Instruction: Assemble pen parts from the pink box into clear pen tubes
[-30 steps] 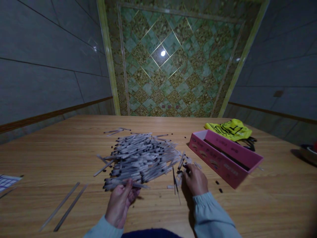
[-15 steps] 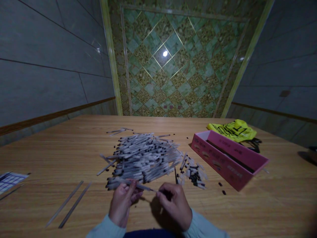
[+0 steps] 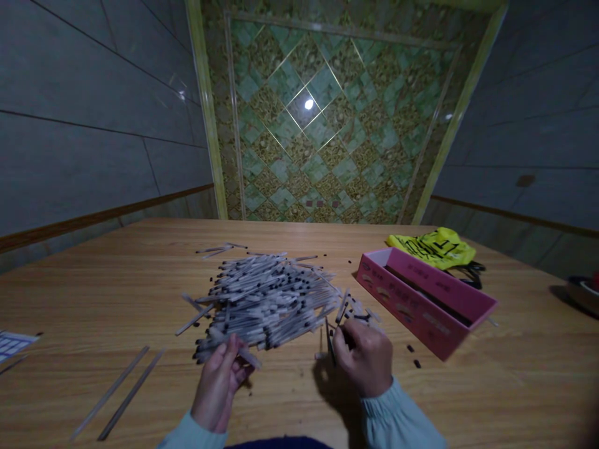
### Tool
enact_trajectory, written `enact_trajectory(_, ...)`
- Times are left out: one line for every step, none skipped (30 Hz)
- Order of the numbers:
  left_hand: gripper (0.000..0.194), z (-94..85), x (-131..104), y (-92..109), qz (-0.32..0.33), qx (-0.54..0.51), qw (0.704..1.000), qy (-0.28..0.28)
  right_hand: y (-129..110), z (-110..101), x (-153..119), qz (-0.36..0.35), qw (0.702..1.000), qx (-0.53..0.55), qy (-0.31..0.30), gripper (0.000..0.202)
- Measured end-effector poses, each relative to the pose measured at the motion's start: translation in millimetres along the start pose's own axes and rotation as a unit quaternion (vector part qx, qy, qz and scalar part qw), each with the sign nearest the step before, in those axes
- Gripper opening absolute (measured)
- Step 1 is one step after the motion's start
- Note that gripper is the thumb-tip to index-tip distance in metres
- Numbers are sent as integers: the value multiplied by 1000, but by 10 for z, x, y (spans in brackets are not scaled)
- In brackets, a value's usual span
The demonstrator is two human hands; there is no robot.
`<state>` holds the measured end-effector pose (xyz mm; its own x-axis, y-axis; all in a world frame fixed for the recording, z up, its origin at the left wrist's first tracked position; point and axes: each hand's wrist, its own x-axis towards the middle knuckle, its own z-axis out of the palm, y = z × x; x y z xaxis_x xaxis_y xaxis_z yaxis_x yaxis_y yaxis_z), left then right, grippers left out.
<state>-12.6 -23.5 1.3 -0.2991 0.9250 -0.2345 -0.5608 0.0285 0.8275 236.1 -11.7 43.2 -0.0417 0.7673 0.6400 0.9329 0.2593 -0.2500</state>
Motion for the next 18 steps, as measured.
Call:
enact_trajectory(34,5,-9,9,-2,6,1000,-3,-41,-6,-3,5,999,-25,-33,24)
enact_trajectory(34,12,-18,19,-2,14,1000,-4,-84,-12,-8,8,996,-47,-70,23)
enact_trajectory(35,21,-27,28,-1,21,1000,-4,-122,-17,-16,10,992,-67,-109,22)
enact_trajectory(35,29,-35,36,-2,29,1000,-3,-153,-18,-28,8,986,-84,-146,21)
enact_trajectory(36,38,-42,41,-4,36,999,-2,-173,-14,-44,2,978,-99,-182,19)
enact_trajectory(37,47,-48,43,-8,43,999,-1,-182,-3,-63,-7,970,-112,-214,18)
enact_trajectory(37,55,-55,43,-12,48,999,-2,-180,13,-84,-17,962,-123,-243,18)
enact_trajectory(37,64,-62,41,-15,53,998,-4,-169,35,-105,-26,954,-132,-268,17)
enact_trajectory(37,73,-71,38,-17,57,998,-5,-151,60,-124,-31,948,-138,-285,17)
enact_trajectory(37,83,-80,36,-18,60,998,-7,-127,85,-137,-32,944,-142,-296,18)
enact_trajectory(37,94,-91,37,-17,63,998,-8,-100,109,-144,-29,943,-143,-300,18)
enact_trajectory(37,106,-102,39,-16,64,998,-8,-71,129,-144,-23,943,-141,-300,19)
enact_trajectory(37,117,-113,44,-16,65,998,-6,-43,144,-136,-16,945,-138,-297,18)
enact_trajectory(38,128,-122,50,-16,66,998,-4,-17,155,-123,-6,947,-134,-292,18)
enact_trajectory(38,136,-129,56,-17,66,998,-3,5,162,-106,7,949,-131,-286,17)
enact_trajectory(39,143,-134,60,-19,67,998,-3,23,166,-88,19,952,-125,-278,16)
enact_trajectory(39,146,-136,63,-21,68,997,-4,36,169,-71,30,956,-116,-268,16)
enact_trajectory(39,147,-136,64,-24,70,997,-4,44,172,-58,36,959,-104,-260,17)
